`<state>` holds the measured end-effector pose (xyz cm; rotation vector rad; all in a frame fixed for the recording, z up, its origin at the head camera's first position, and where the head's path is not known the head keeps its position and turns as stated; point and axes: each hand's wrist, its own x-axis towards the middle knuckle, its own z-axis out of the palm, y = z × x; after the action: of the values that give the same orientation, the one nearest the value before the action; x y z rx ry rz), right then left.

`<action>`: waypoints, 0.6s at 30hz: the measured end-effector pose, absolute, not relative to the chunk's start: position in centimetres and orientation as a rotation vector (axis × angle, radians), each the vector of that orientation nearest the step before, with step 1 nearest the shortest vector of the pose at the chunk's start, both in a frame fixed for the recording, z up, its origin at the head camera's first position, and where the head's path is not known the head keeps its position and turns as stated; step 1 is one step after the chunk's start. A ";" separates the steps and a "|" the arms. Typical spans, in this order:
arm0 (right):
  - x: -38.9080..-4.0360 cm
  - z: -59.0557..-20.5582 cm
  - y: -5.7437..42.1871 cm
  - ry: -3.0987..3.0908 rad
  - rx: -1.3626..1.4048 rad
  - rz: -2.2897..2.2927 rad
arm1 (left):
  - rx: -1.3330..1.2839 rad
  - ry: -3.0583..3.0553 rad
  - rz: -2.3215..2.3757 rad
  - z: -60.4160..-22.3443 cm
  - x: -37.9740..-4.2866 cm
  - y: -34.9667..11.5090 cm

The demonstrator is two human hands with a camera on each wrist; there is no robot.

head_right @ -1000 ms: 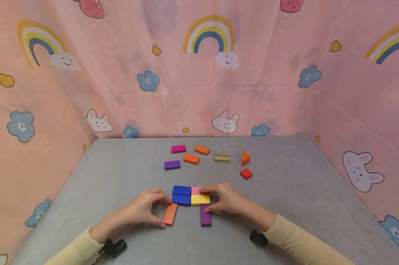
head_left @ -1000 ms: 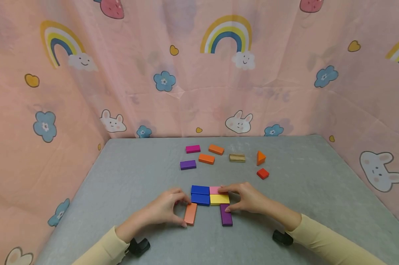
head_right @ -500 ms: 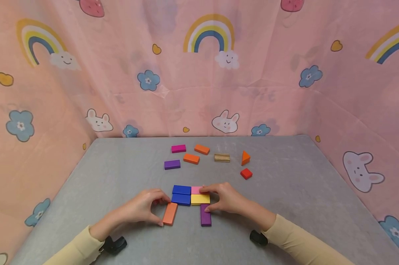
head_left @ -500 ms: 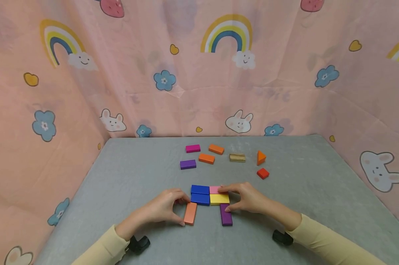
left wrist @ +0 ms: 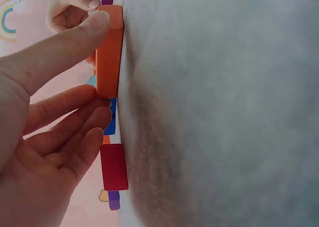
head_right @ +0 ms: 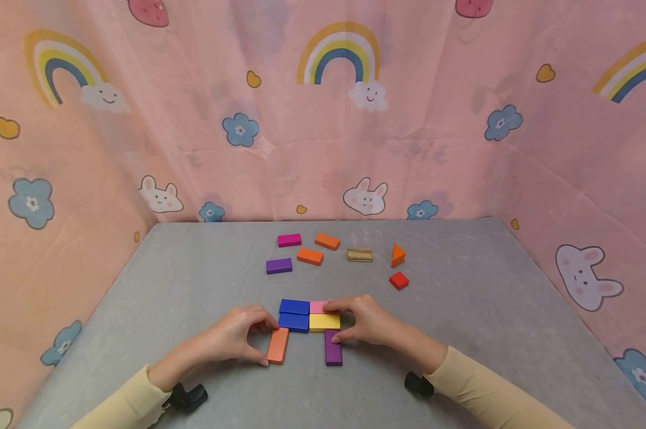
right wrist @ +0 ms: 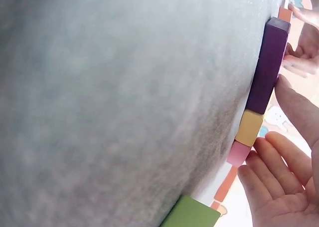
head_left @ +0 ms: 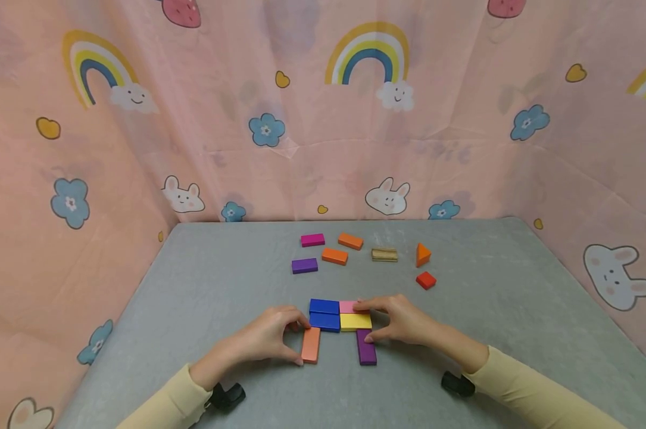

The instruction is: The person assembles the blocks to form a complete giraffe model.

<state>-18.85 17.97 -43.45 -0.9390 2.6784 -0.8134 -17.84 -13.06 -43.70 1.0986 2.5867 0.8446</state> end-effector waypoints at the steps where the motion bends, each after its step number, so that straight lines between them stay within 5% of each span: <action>1: -18.9 -43.5 18.0 2.677 -0.939 -0.814 | 1.100 2.589 0.843 -43.7 -17.8 -13.0; 18: -18.8 -43.3 18.0 2.668 -0.950 -0.812 | 1.062 2.597 0.906 -43.8 -17.8 -13.2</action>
<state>-18.84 18.03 -43.33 -0.9505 2.6685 -0.8124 -17.80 -13.19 -43.80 1.0625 2.5973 0.9062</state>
